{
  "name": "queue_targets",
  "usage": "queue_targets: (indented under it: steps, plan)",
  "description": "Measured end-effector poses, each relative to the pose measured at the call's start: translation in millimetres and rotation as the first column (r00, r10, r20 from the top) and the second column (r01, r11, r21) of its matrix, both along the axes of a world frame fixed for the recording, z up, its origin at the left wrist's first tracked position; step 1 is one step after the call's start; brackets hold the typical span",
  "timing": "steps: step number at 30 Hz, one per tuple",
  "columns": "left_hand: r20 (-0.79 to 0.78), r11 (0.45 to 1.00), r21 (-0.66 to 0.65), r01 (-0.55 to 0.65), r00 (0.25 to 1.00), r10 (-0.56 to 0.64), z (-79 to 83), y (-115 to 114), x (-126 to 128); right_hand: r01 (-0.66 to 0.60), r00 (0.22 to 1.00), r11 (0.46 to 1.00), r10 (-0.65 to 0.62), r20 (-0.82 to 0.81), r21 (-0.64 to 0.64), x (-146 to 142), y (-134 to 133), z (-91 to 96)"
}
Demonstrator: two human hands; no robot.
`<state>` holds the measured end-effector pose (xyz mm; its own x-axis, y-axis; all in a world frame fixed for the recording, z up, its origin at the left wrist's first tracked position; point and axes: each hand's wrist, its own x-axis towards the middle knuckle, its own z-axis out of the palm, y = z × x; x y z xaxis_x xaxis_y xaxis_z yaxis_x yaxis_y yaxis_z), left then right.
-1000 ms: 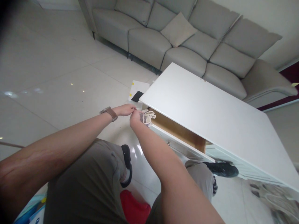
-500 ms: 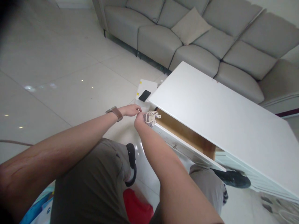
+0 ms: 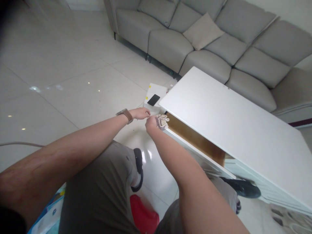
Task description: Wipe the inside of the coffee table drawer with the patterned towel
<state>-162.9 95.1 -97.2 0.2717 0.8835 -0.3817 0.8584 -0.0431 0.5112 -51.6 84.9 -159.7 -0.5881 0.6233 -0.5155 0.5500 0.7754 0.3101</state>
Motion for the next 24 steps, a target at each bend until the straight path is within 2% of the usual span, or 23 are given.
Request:
queue_targets:
  steps: [2,7,11,15,18,24]
  plan:
    - [-0.013,1.000,-0.015,0.000,1.000,0.000,1.5,-1.2,-1.9,0.020,1.000,0.999,-0.020,-0.002,0.040,8.2,-3.6,20.1]
    - [0.091,0.992,-0.044,-0.118,0.988,0.122,6.1,-5.6,1.5,0.034,0.967,0.996,-0.012,-0.254,0.085,44.6,-19.7,59.1]
    - [0.136,0.991,0.021,-0.133,0.982,0.129,7.3,-6.7,14.2,0.111,0.933,0.989,-0.070,-0.352,0.096,76.2,-33.6,69.2]
    - [0.127,0.990,0.016,-0.139,0.983,0.136,7.7,-3.0,31.7,0.218,0.893,0.974,-0.173,-0.415,0.063,110.9,-42.6,70.9]
    - [0.095,0.997,0.029,-0.066,0.993,0.063,8.7,1.4,46.4,0.249,0.878,0.967,-0.202,-0.434,0.054,149.3,-53.6,69.3]
    - [-0.038,0.977,0.004,0.215,0.976,-0.215,10.7,4.3,76.7,0.283,0.889,0.956,-0.235,-0.393,0.069,236.4,-91.5,65.3]
